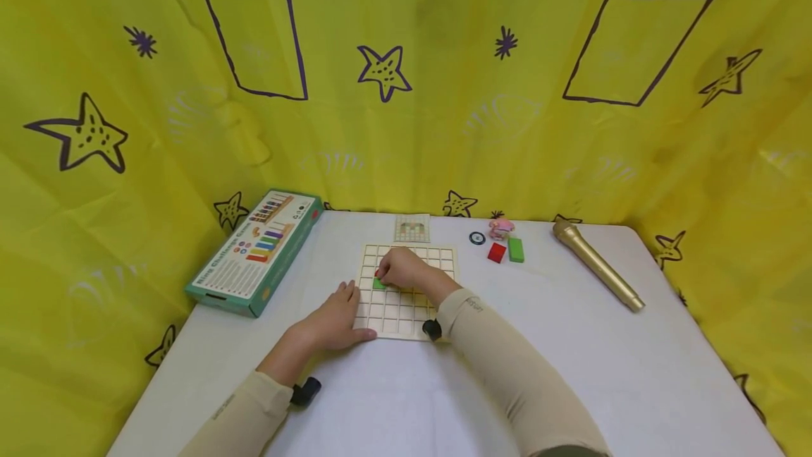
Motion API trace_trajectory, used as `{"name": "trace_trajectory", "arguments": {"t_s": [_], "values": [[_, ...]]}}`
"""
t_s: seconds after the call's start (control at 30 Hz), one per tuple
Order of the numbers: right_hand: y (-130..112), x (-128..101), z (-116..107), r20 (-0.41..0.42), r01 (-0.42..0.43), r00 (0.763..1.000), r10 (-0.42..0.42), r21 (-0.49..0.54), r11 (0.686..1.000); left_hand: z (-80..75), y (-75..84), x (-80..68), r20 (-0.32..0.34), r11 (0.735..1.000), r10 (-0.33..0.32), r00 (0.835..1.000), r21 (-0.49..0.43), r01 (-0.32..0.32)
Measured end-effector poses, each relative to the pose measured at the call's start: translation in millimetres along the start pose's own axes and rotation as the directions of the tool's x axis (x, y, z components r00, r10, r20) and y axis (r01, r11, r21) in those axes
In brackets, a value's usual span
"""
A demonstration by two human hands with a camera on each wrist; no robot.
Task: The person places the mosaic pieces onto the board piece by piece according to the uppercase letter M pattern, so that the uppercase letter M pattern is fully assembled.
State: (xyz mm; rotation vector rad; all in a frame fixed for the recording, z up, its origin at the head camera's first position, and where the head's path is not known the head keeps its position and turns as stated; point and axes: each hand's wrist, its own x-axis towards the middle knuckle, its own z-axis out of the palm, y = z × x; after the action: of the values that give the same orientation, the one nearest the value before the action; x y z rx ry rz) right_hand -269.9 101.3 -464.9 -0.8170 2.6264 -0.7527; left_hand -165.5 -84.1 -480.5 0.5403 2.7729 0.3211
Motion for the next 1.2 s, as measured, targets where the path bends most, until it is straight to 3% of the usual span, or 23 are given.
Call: {"name": "trace_trajectory", "arguments": {"t_s": [0.4, 0.97, 1.2], "values": [[-4, -3, 5, -0.029, -0.018, 0.999, 0.018, -0.012, 1.000, 0.8, -0.2, 0.9, 0.006, 1.000, -0.009, 1.000, 0.016, 0.009], [6, -21, -2, -0.027, -0.076, 0.996, 0.082, 0.186, 0.980, -0.1, 1.2, -1.2, -0.002, 1.000, -0.006, 1.000, 0.004, 0.006], [8, -41, -14, -0.058, -0.071, 0.995, 0.083, 0.186, 0.980, 0.1, 1.5, -0.4, 0.000, 1.000, -0.014, 1.000, -0.004, 0.014]]}}
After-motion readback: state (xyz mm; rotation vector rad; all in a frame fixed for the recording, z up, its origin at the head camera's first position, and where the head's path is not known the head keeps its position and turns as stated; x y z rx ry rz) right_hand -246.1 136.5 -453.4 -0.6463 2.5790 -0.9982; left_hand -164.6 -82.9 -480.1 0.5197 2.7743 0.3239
